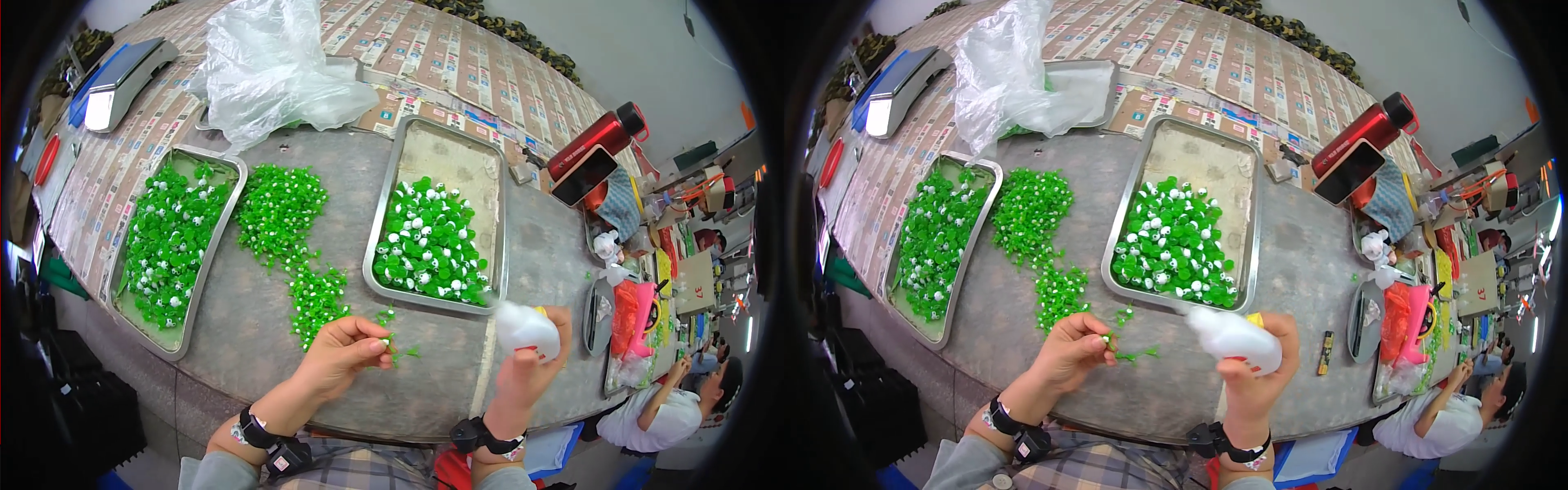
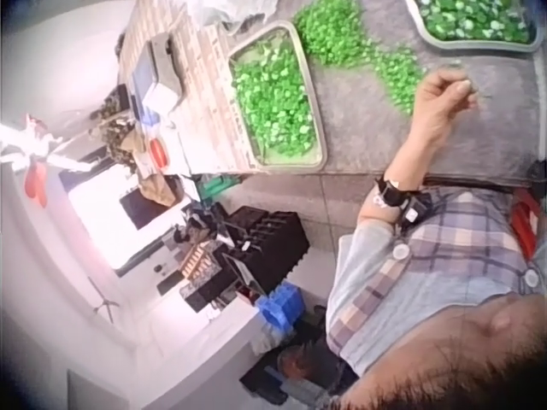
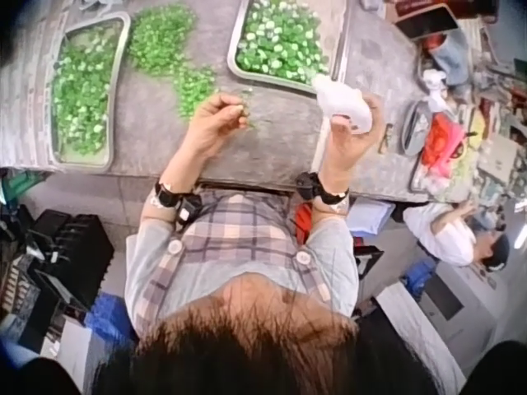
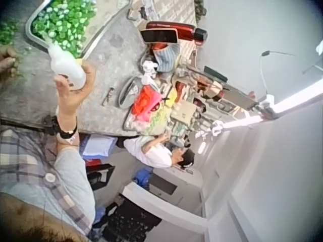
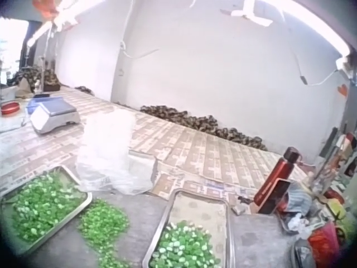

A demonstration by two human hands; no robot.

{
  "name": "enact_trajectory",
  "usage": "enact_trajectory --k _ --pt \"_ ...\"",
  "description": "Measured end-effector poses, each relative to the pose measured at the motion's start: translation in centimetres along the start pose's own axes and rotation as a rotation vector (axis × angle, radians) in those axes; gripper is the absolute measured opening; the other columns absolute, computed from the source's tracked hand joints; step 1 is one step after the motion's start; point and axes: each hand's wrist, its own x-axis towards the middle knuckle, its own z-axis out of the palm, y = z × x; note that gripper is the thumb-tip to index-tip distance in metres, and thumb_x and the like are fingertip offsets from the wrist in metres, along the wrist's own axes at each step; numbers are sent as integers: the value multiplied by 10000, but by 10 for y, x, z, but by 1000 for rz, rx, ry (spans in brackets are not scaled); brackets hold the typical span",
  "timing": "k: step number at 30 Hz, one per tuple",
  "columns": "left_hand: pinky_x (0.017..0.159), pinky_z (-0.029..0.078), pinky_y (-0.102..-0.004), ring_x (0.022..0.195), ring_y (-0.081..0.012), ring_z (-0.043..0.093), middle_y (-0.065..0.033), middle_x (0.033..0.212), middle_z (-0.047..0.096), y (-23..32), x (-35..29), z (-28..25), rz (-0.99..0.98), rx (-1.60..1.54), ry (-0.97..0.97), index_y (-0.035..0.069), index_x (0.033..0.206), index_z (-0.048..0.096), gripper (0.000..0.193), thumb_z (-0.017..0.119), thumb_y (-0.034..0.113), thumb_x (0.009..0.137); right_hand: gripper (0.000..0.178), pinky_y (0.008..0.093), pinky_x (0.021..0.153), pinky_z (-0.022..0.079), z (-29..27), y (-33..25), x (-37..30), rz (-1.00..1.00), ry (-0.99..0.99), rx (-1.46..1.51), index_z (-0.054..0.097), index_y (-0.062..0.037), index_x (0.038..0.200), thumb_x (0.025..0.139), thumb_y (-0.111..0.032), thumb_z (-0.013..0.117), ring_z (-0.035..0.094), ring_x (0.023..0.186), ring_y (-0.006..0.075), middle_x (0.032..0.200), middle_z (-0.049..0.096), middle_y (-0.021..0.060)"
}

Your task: Assembling small green and white plastic components using adhesive at a manufacturing workstation.

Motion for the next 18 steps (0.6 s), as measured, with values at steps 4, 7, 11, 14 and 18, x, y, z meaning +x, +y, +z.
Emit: enact_trajectory --k 4,7,11,14,18 --pt "583 484 -277 627 -152 560 -98 729 573 1 -1 0 0 -37 -9 37 795 510 119 597 65 718 612 207 539 337 11 -6 -9 -37 -50 11 452 -39 813 488 -473 736 442 620 94 653 449 4" --pt "579 485 -276 624 -148 560 -94 728 574 1 0 -2 4 -38 -5 39 786 500 126 601 75 719 689 211 463 265 16 0 -16 -99 -83 -147 375 -49 738 502 -652 609 364 524 88 580 348 -1" --pt "576 485 -277 620 -145 559 -91 726 573 1 1 -2 2 -37 -11 40 781 499 126 601 80 720 656 208 467 275 14 0 -21 -110 -160 -211 394 -58 723 507 -635 621 382 524 92 568 387 7" --pt "576 484 -277 620 -143 557 -88 724 571 1 0 -2 1 -33 -12 41 779 498 128 602 87 721 480 236 444 295 9 2 -13 -240 -339 -88 470 -46 773 542 -359 751 415 492 118 577 461 22" --pt "574 483 -275 623 -143 555 -86 722 569 1 0 -3 6 -25 -10 42 781 499 130 603 93 722 445 236 438 288 13 3 -14 -228 -315 -50 475 -49 754 539 -314 761 406 483 121 569 465 29"
